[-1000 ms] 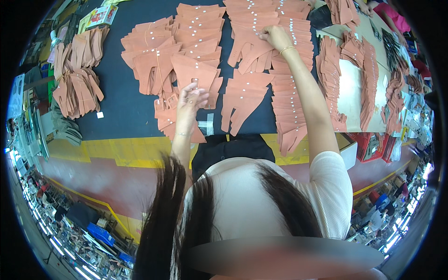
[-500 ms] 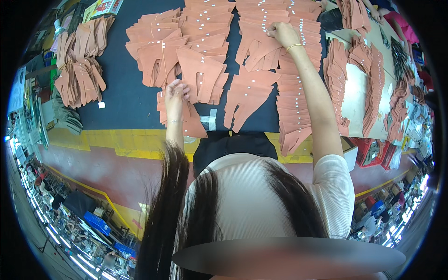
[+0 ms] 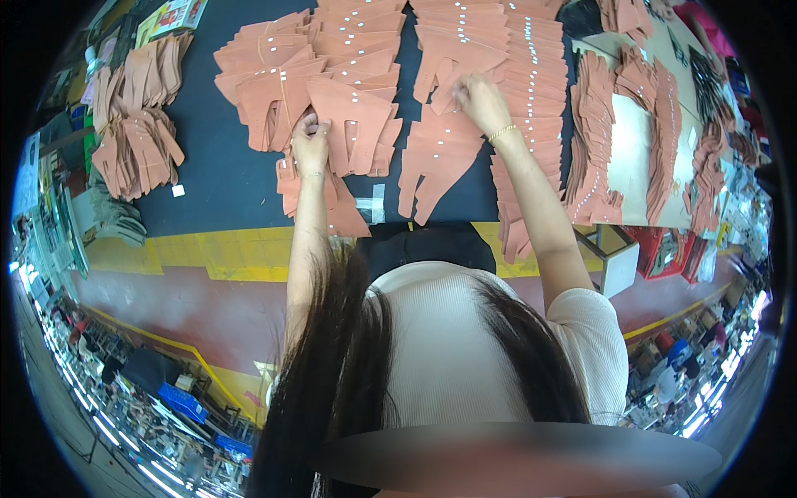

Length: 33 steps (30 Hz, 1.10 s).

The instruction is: The person sorts and stacks pre-cut pink fabric pieces on a large table. They pick up pieces, align them, and place them into neat piles, occasionally adjusting the arrangement of the stacks.

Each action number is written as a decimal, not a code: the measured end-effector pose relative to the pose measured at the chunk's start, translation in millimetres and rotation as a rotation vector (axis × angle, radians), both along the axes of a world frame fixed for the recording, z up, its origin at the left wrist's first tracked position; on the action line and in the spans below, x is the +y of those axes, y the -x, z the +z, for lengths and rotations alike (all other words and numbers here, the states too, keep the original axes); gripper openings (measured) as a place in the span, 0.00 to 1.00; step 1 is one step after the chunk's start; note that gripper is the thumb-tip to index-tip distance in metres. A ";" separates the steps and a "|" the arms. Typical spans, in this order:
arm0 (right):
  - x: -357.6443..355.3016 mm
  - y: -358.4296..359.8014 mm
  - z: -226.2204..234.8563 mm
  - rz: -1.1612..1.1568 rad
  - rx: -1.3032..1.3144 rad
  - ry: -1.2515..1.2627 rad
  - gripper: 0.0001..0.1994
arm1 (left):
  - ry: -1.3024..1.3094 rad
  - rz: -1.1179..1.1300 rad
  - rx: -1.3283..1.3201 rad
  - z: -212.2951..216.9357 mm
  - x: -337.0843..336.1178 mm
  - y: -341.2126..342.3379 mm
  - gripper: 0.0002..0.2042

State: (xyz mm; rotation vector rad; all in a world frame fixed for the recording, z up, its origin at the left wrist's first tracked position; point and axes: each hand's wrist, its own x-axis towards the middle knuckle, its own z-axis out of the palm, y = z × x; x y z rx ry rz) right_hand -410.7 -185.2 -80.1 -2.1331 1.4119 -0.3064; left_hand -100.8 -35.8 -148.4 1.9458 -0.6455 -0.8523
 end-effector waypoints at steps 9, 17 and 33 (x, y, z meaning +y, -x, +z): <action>82.0 22.5 -39.6 0.062 0.112 0.055 0.13 | -0.022 -0.008 0.008 -2.0 -21.1 -1.6 0.23; 114.9 7.2 -62.6 0.040 0.168 0.291 0.23 | -0.040 -0.041 -0.222 14.5 -26.9 2.2 0.22; 159.6 6.2 -42.8 0.036 0.170 0.274 0.19 | -0.040 -0.064 -0.405 27.2 -29.4 3.5 0.25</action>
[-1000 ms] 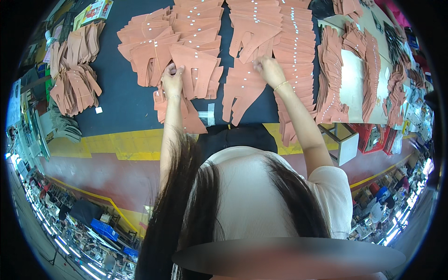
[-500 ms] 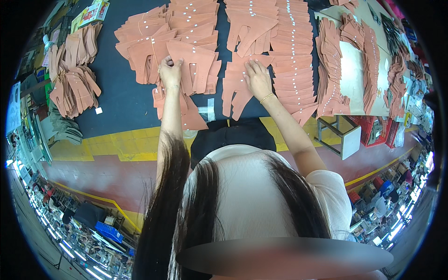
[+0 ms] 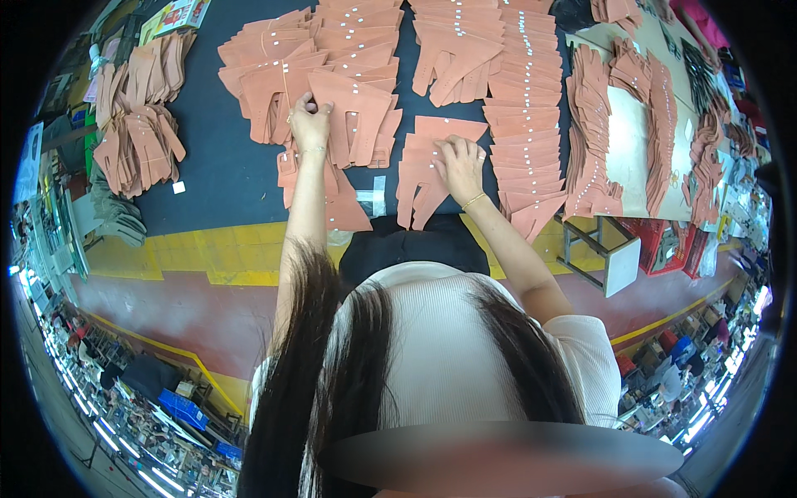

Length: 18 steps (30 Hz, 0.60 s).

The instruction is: The person sorts and stacks pre-cut pink fabric pieces on a large table. They pick up pieces, align them, and place them into neat piles, occasionally adjusting the arrangement of the stacks.

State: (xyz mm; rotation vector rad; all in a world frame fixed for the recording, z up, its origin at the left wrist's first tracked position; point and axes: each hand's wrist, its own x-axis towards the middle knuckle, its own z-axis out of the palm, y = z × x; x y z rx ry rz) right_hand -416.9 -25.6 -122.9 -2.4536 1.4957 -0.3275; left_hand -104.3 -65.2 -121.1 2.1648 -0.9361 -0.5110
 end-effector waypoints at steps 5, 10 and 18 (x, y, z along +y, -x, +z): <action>-10.6 -2.2 11.0 0.006 -0.035 -0.182 0.10 | -0.062 -0.026 0.097 5.5 9.2 6.4 0.27; -23.0 0.0 47.2 0.118 -0.165 -0.300 0.05 | 0.068 -0.056 -0.105 20.3 16.1 22.9 0.18; -39.2 6.7 83.0 0.199 -0.165 -0.268 0.06 | 0.032 -0.485 0.348 16.3 77.8 97.7 0.16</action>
